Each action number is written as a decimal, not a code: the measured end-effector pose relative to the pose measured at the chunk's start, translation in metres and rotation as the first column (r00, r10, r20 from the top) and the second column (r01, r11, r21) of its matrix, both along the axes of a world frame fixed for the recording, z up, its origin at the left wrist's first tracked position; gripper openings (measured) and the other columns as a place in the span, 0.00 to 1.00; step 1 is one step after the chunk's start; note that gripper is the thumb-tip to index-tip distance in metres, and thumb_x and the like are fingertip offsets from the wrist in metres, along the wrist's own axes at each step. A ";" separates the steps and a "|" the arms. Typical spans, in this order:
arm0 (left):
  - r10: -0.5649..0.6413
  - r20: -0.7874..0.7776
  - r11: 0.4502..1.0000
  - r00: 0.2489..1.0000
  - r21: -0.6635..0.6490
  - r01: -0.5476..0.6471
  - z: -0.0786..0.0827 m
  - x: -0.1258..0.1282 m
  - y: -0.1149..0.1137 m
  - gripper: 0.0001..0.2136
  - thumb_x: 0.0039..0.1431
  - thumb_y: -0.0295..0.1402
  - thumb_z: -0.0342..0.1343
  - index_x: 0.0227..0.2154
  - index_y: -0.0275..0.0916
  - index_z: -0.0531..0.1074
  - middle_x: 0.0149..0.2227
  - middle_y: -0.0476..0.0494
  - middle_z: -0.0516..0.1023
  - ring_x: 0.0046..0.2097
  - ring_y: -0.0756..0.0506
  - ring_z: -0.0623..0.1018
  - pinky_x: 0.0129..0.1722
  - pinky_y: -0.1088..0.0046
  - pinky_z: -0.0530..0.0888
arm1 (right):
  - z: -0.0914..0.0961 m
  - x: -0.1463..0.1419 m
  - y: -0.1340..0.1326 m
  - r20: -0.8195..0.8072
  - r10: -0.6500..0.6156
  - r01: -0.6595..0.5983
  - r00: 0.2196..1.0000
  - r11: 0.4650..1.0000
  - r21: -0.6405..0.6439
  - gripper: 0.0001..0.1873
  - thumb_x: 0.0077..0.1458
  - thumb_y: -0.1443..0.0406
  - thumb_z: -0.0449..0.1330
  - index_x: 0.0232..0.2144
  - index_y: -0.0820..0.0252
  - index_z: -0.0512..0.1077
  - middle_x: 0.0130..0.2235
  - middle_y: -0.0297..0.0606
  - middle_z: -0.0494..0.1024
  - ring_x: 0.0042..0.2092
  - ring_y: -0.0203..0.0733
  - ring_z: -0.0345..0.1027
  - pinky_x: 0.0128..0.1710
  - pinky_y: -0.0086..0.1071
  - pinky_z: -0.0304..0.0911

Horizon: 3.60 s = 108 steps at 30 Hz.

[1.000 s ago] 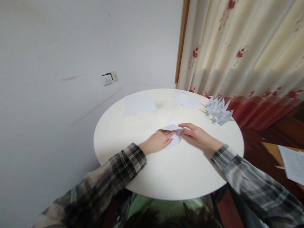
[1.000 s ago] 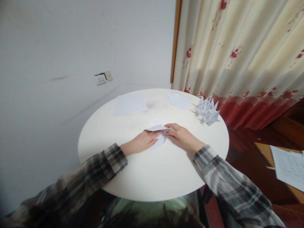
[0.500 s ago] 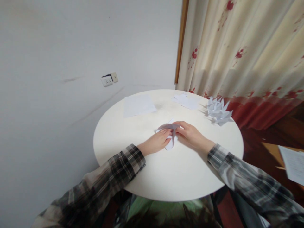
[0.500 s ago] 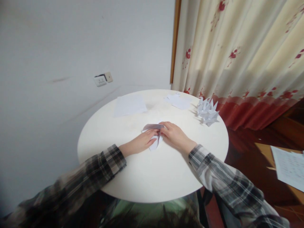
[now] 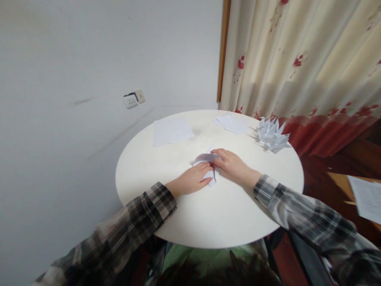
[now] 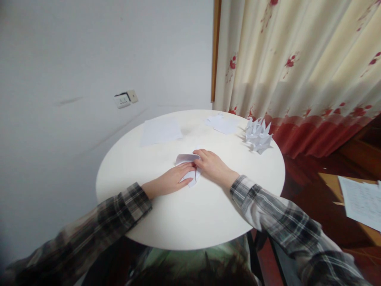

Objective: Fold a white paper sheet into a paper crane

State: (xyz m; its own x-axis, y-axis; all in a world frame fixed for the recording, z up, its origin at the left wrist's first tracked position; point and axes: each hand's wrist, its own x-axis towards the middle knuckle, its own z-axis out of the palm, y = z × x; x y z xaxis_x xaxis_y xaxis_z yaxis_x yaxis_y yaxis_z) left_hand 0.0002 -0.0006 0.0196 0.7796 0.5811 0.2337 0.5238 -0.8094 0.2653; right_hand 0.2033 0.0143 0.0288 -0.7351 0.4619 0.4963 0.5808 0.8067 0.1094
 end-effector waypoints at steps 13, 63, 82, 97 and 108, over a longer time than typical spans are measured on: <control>-0.010 0.007 1.000 1.000 -0.011 0.010 0.001 -0.002 -0.006 0.20 0.62 0.36 0.49 0.55 0.38 0.55 0.56 0.37 0.64 0.56 0.42 0.66 0.56 0.62 0.62 | -0.007 -0.003 -0.005 0.019 -0.096 0.097 0.995 0.989 -0.108 0.08 0.57 0.70 0.52 0.38 0.64 0.70 0.51 0.50 0.66 0.48 0.47 0.63 0.42 0.41 0.68; -0.030 -0.088 0.996 0.996 0.081 0.037 -0.010 -0.011 -0.018 0.17 0.65 0.33 0.43 0.55 0.35 0.60 0.57 0.37 0.64 0.59 0.44 0.63 0.58 0.65 0.61 | -0.013 -0.003 0.007 0.065 -0.155 0.165 0.986 0.963 -0.213 0.04 0.57 0.71 0.51 0.34 0.64 0.66 0.36 0.40 0.69 0.29 0.33 0.62 0.28 0.28 0.55; -0.028 -0.094 0.986 0.995 0.161 0.043 -0.008 -0.013 -0.023 0.18 0.65 0.34 0.41 0.56 0.37 0.58 0.55 0.38 0.64 0.57 0.42 0.65 0.56 0.62 0.64 | -0.004 -0.016 0.005 0.132 -0.145 0.175 0.981 0.953 -0.248 0.05 0.57 0.71 0.52 0.36 0.64 0.67 0.36 0.39 0.67 0.28 0.32 0.61 0.28 0.28 0.53; -0.019 -0.053 0.990 0.998 0.142 0.027 -0.006 -0.015 -0.024 0.17 0.64 0.33 0.44 0.55 0.38 0.61 0.55 0.38 0.65 0.56 0.42 0.66 0.55 0.62 0.65 | 0.007 0.000 0.001 -0.148 0.031 -0.078 0.988 0.943 -0.324 0.20 0.55 0.74 0.50 0.49 0.59 0.65 0.55 0.46 0.62 0.46 0.40 0.67 0.46 0.36 0.64; -0.071 0.009 0.997 0.997 0.038 0.071 0.000 -0.020 -0.020 0.15 0.63 0.30 0.45 0.51 0.41 0.65 0.53 0.42 0.66 0.55 0.45 0.68 0.55 0.66 0.65 | -0.022 0.008 -0.012 -0.398 -0.326 0.149 0.858 0.898 -0.413 0.48 0.46 0.56 0.63 0.61 0.61 0.42 0.54 0.52 0.64 0.52 0.51 0.63 0.49 0.46 0.62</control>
